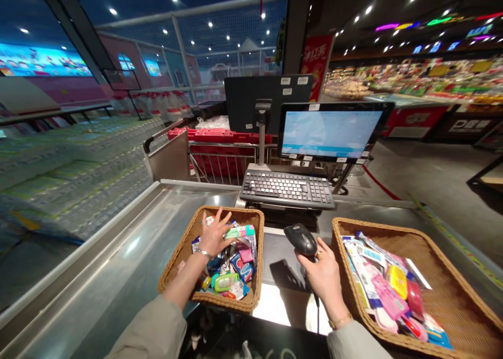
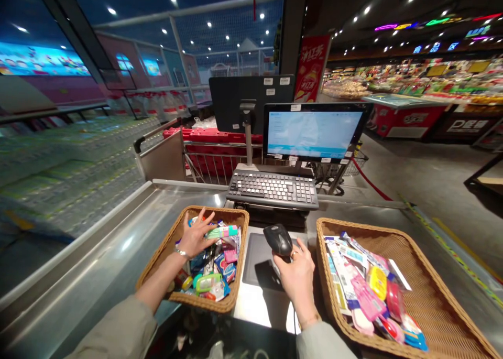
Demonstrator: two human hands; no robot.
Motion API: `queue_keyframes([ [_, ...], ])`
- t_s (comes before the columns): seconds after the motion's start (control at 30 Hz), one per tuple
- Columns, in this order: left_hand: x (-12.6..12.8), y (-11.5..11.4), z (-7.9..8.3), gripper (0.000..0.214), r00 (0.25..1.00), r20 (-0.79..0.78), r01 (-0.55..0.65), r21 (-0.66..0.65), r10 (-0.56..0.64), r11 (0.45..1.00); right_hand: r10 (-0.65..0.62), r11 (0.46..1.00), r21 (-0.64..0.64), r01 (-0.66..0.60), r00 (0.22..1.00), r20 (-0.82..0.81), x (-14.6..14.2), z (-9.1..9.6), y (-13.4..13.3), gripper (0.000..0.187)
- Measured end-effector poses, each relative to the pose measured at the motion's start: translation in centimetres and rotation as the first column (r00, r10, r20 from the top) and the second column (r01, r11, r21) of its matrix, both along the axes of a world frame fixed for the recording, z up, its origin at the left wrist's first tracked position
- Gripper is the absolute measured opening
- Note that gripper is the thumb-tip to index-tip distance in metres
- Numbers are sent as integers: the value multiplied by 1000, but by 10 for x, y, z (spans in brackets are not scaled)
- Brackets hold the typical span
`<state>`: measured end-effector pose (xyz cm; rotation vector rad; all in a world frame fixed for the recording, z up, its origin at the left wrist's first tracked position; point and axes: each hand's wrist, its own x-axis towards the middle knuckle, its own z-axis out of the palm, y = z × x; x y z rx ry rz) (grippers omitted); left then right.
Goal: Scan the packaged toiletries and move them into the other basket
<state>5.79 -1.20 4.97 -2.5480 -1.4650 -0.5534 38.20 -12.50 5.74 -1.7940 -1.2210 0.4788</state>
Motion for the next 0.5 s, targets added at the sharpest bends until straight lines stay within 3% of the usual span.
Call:
queue_keyframes([
  [0.27, 41, -8, 17, 27, 996, 86, 13, 126, -24, 992, -13, 1000, 9, 12, 999, 41, 4, -1, -5, 35],
  [0.5, 73, -8, 21, 27, 992, 109, 50, 165, -69, 985, -21, 999, 41, 18, 997, 73, 7, -1, -9, 33],
])
